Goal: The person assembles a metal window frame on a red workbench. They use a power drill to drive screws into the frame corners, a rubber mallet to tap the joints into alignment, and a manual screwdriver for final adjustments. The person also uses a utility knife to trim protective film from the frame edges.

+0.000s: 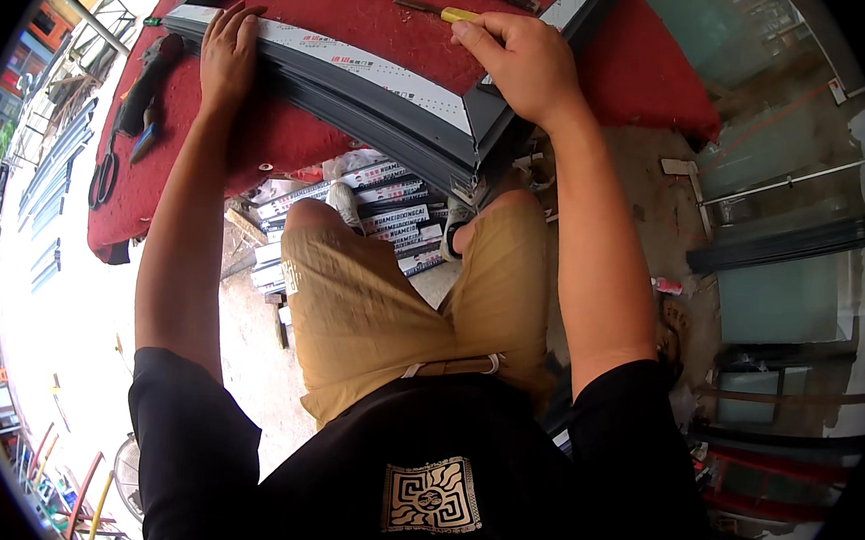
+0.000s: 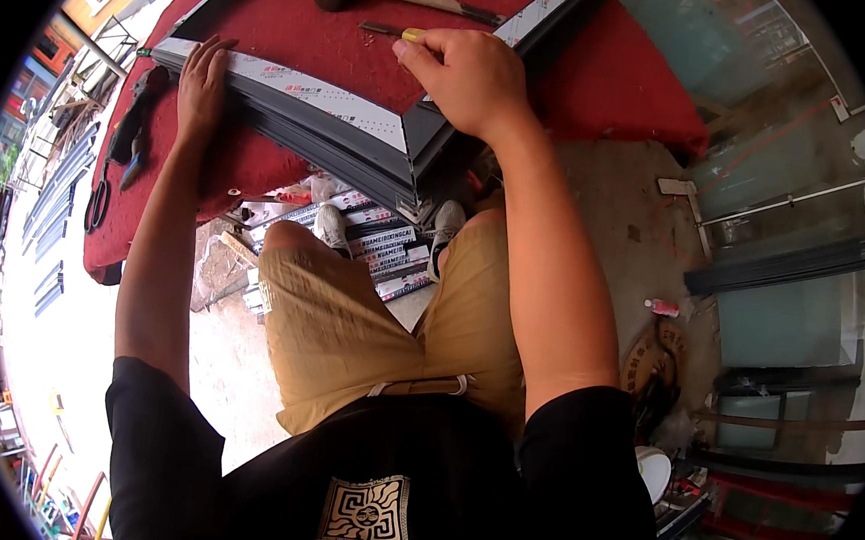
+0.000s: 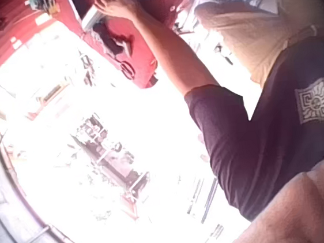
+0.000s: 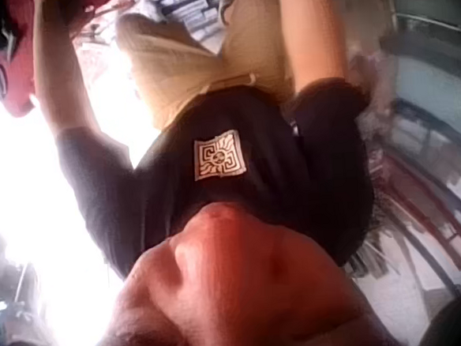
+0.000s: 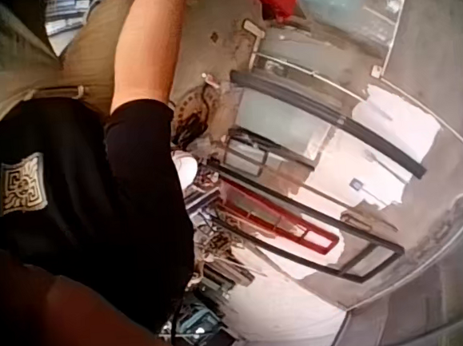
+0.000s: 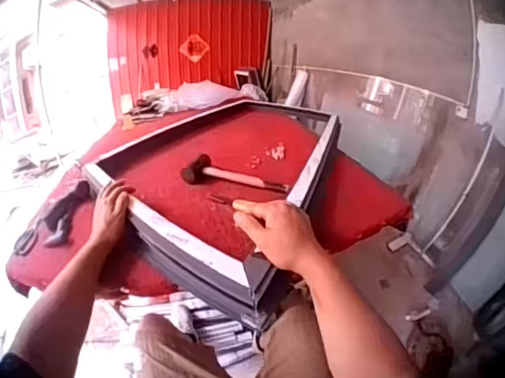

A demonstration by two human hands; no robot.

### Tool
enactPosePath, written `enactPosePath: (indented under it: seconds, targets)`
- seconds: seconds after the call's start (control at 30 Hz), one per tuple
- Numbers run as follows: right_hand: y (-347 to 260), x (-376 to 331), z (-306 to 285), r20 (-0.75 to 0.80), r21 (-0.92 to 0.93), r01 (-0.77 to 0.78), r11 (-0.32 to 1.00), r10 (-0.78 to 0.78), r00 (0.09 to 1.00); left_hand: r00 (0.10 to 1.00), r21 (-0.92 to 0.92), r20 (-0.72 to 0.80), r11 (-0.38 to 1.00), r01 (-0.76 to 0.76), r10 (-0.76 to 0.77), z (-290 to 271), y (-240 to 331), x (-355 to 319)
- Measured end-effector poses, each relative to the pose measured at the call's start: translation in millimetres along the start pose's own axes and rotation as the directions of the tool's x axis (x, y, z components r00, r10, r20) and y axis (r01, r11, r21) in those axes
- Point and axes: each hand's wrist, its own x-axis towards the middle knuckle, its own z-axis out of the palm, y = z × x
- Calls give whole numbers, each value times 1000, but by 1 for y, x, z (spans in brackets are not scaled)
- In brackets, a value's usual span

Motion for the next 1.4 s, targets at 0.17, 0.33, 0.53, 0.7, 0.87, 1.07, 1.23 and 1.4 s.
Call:
enactPosePath:
  seconds: [0.17,0.33,0.53,0.7,0.87,1.07,1.23,1.4]
  targets:
    - [2,1,-4,2,39,-7,999,7,1000,982,-141,188,990,28,-2,-33,99,-9]
    - [9,-7,-8,13,379,105,919,-119,993,945,-186,241,966,-178,220,-36,165,-13]
    - [11,-11,9,-215,267,286,920,-232,949,988,-86,-13,985,-152,152,-8,180,-23]
    - [17,-15,21,-295,317,245,916,-150,944,989,-70,-36,987,-143,141,-5,175,-23]
    - [14,-13,17,-328,226,291,930,-209,921,987,-102,-74,983,-151,144,-6,177,-23]
    - [20,-11,23,-381,152,366,918,-287,879,984,-96,-74,981,-168,161,-5,178,-23]
    - [19,-13,21,-391,142,368,919,-290,874,990,-101,18,985,-141,143,-8,171,-22]
    - [12,-7,17,-322,176,371,912,-303,897,955,6,-141,965,-262,260,7,163,-27]
